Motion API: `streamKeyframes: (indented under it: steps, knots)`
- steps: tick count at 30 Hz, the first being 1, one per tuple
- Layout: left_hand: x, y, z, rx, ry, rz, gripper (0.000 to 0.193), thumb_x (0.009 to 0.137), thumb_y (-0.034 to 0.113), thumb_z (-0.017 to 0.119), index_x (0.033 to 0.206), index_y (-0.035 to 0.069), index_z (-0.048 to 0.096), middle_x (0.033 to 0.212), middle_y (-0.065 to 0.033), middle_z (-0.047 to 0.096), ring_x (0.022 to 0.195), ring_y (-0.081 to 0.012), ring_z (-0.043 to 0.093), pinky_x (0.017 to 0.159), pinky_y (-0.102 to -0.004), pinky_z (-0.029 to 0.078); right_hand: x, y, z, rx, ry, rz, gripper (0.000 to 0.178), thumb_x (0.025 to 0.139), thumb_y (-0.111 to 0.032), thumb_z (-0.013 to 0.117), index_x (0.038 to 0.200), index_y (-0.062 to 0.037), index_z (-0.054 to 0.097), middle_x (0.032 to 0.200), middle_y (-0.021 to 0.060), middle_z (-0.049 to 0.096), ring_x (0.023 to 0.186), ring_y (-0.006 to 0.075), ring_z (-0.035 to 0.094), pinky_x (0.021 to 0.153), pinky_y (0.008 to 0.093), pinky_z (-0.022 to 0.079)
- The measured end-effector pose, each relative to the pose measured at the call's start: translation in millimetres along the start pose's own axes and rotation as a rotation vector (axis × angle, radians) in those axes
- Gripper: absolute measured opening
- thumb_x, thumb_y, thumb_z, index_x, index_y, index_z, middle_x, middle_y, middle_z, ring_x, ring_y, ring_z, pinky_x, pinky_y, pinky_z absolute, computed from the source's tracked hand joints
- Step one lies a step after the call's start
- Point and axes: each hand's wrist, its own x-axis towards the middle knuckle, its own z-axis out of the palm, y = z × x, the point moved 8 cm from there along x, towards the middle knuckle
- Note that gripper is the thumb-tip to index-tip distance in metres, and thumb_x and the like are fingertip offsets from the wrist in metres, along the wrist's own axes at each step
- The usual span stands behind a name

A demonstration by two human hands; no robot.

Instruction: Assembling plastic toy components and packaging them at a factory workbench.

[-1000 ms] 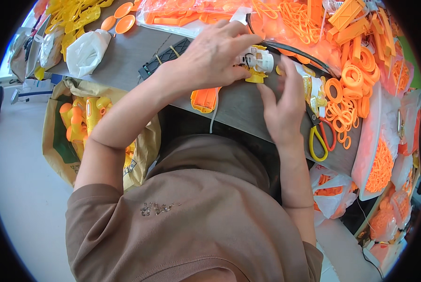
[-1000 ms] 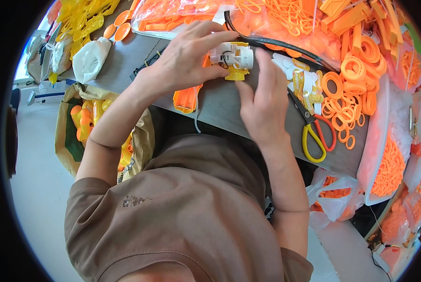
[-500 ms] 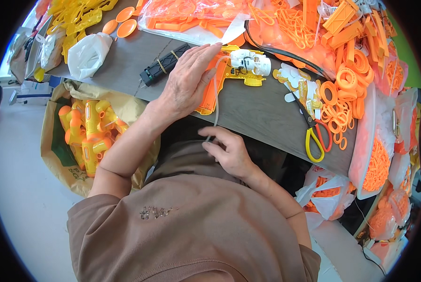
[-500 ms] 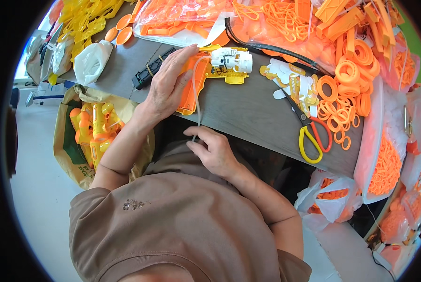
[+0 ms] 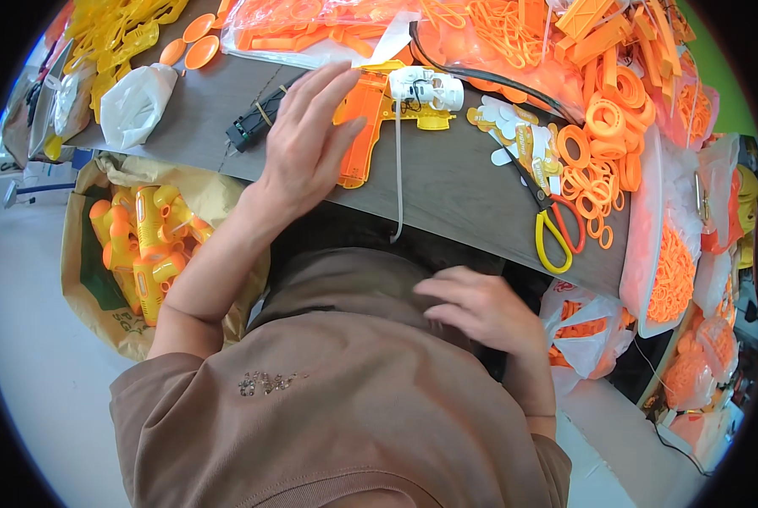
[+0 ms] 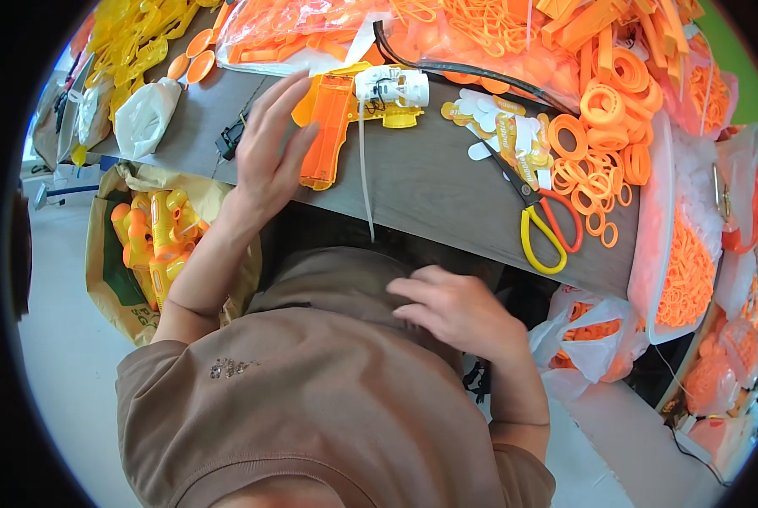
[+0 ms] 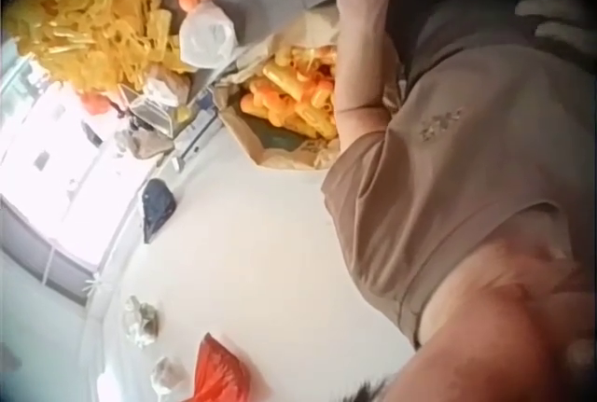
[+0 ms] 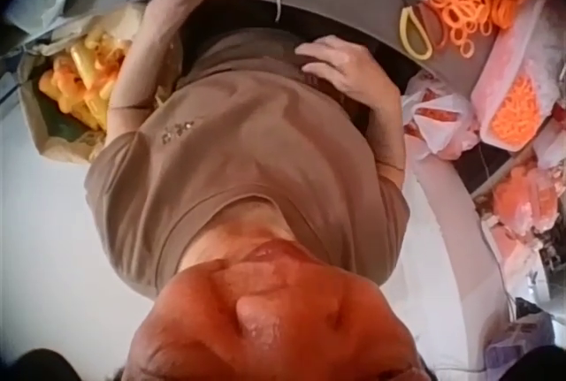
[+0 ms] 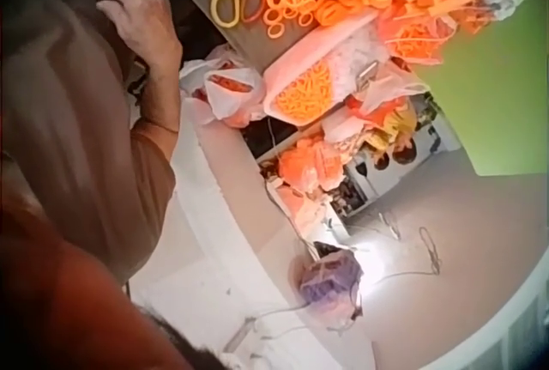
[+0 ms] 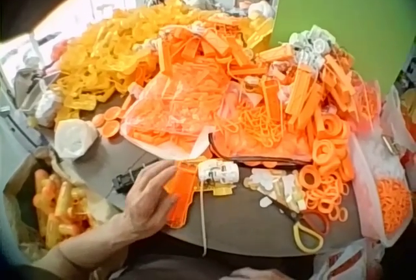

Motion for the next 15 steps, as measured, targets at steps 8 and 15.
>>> streamKeyframes:
  steps: [8, 15]
  knots:
    - [-113, 27, 42, -0.777, -0.747, -0.877, 0.025, 0.085, 0.012, 0.069, 0.104, -0.004, 0.063, 0.088, -0.0084, 0.066, 0.078, -0.0127, 0.060, 0.070, -0.0281, 0.050, -70, 27, -98, -0.808, 0.764, 0.267, 0.039, 0.078, 0.006, 0.057, 0.116, -0.0011, 0.053, 0.103, 0.0159, 0.059, 0.089, 0.0297, 0.058, 0.081, 0.0390, 0.046]
    - [-139, 38, 93, -1.253, -0.710, -1.257, 0.030, 0.086, 0.010, 0.067, 0.111, -0.005, 0.064, 0.099, -0.0111, 0.069, 0.096, -0.0141, 0.063, 0.089, -0.0283, 0.049, -62, 56, -110, -0.773, 0.600, 0.330, 0.044, 0.077, 0.008, 0.055, 0.118, -0.0015, 0.047, 0.101, 0.0191, 0.057, 0.090, 0.0359, 0.056, 0.083, 0.0424, 0.045]
